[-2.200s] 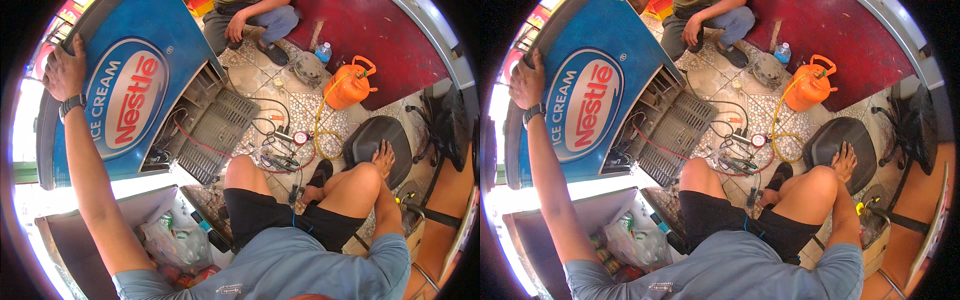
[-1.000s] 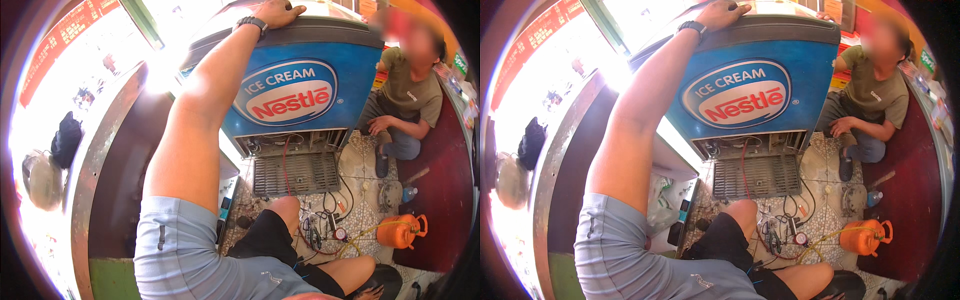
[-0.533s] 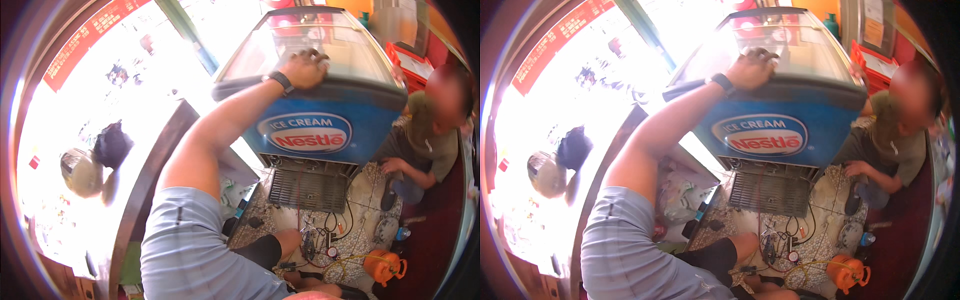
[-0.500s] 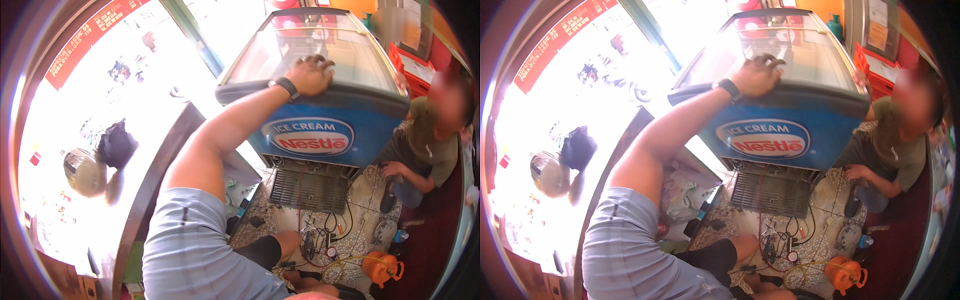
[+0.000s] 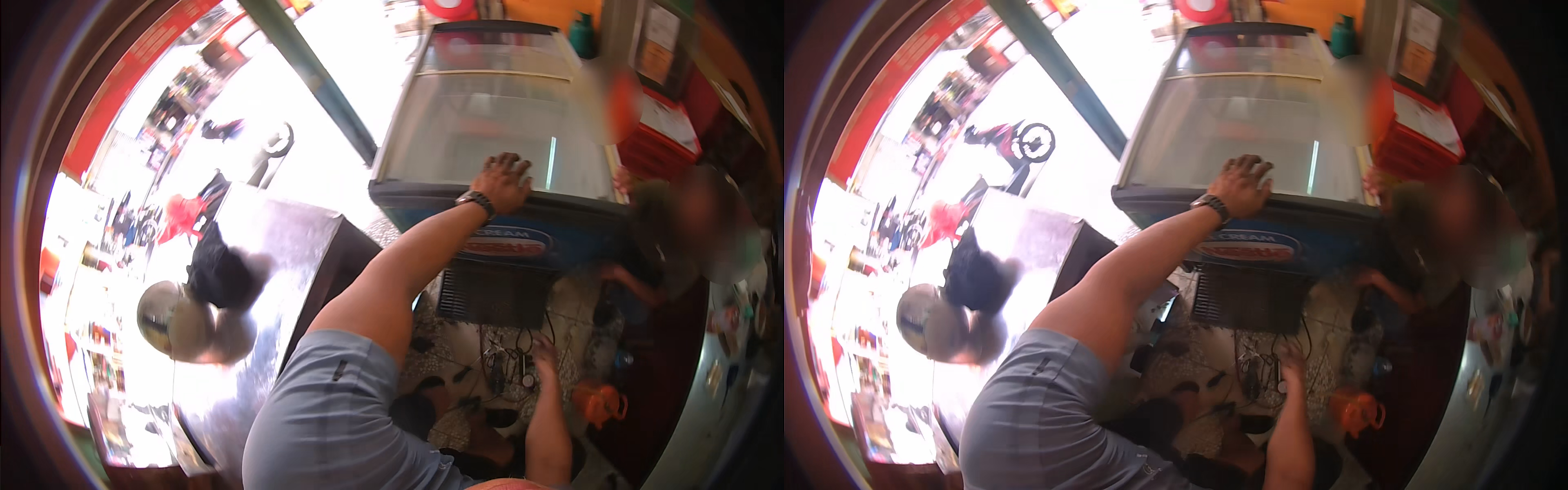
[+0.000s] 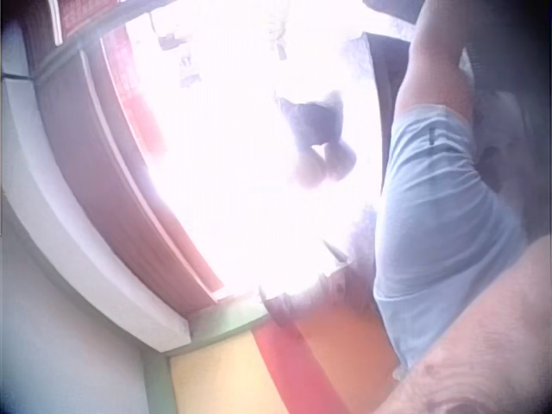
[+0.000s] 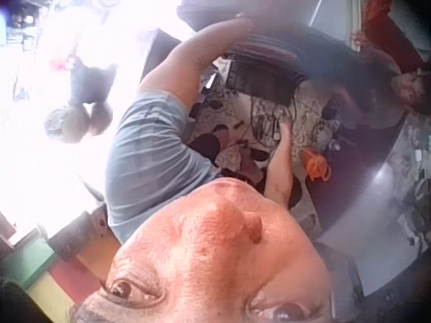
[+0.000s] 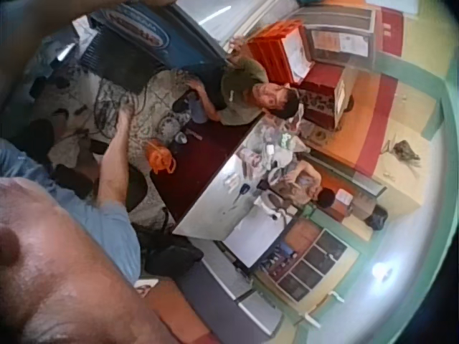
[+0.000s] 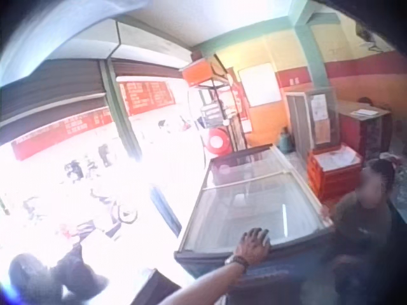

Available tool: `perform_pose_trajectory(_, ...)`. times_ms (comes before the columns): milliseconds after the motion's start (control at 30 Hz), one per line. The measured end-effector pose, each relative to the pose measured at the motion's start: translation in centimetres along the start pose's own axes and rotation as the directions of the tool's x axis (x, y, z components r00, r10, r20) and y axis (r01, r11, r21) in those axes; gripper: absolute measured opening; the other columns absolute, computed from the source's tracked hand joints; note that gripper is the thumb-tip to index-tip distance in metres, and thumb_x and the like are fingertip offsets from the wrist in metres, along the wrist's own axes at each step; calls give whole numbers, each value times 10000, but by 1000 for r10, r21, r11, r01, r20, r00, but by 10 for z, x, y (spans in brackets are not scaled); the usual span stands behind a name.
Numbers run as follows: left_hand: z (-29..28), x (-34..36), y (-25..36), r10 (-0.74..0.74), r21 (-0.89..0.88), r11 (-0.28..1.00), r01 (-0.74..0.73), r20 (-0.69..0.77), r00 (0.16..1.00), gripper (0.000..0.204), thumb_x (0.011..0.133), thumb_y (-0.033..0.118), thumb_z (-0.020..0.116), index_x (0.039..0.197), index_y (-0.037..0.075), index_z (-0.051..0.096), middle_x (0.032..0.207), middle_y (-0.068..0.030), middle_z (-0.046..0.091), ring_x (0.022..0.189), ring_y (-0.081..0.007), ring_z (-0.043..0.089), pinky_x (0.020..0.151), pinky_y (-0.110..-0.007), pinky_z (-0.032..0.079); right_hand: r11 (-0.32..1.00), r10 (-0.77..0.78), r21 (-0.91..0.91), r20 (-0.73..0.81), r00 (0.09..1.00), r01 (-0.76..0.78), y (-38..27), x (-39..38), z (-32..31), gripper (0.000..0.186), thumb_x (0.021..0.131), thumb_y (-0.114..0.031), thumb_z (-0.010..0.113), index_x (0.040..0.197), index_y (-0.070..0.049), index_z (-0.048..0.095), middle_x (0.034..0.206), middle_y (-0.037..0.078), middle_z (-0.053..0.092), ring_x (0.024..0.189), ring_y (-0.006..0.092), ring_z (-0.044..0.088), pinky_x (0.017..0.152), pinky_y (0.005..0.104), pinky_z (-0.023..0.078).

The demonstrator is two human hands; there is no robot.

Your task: The person works on the internal components of an ice cream freezer, applying a substance from a bottle to a pipe and using tools to adjust a gauge manifold.

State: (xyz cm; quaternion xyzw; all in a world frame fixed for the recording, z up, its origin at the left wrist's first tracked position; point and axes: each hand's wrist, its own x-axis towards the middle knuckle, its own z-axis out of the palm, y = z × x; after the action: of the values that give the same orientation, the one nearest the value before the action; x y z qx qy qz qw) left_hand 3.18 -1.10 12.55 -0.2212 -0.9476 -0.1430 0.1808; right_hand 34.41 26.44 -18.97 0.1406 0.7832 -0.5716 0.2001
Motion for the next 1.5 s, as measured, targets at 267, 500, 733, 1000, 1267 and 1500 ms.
perform_pose_trajectory(267,9,12,-1,21,93,995,-28,70,997,447,985,341,452,1398,177,502,1407,-116,486,1342,-286,431,1115,-516,316,780,-553,616,760,342,-108,-352,-147,144,593,1012,-217,561,1562,-201,337,1116,-3,602,970,130,571,915,299,457)
perform_pose_trajectory(500,4,8,14,41,90,994,-54,140,989,410,966,301,478,1352,173,533,1352,-97,536,1312,-281,467,1090,-502,343,727,-353,622,703,618,-292,-216,-166,170,526,991,-346,611,1473,-173,490,1176,38,603,1079,147,566,959,308,439)
perform_pose_trajectory(733,5,15,28,76,85,993,-86,121,990,383,966,290,477,1319,167,564,1322,-78,558,1275,-267,494,1081,-473,354,886,456,-105,360,814,-451,2,-194,91,659,1003,-506,492,1548,-177,321,1450,157,505,1182,309,580,955,411,502)
perform_pose_trajectory(1000,-4,6,-1,17,135,990,-31,111,994,398,965,294,476,1330,163,564,1334,-92,554,1294,-268,482,1094,-474,345,827,-542,543,704,458,144,-340,-148,180,625,1042,-272,501,1592,-283,203,1314,94,510,1214,229,546,1053,387,433)
perform_pose_trajectory(1267,-16,2,-13,1,125,992,-21,161,987,402,958,298,484,1332,172,560,1348,-91,542,1299,-284,474,1090,-482,347,783,-318,571,710,628,-249,-252,-142,258,576,1011,-418,556,1515,-182,408,1521,124,416,1311,236,483,1077,366,420)
perform_pose_trajectory(1500,10,14,10,69,65,995,-78,130,989,380,949,301,502,1301,176,576,1322,-93,558,1282,-290,487,1076,-484,362,738,615,-380,39,788,-558,179,-266,56,431,1010,-337,468,1330,-64,565,1240,143,615,1117,265,606,958,406,486)
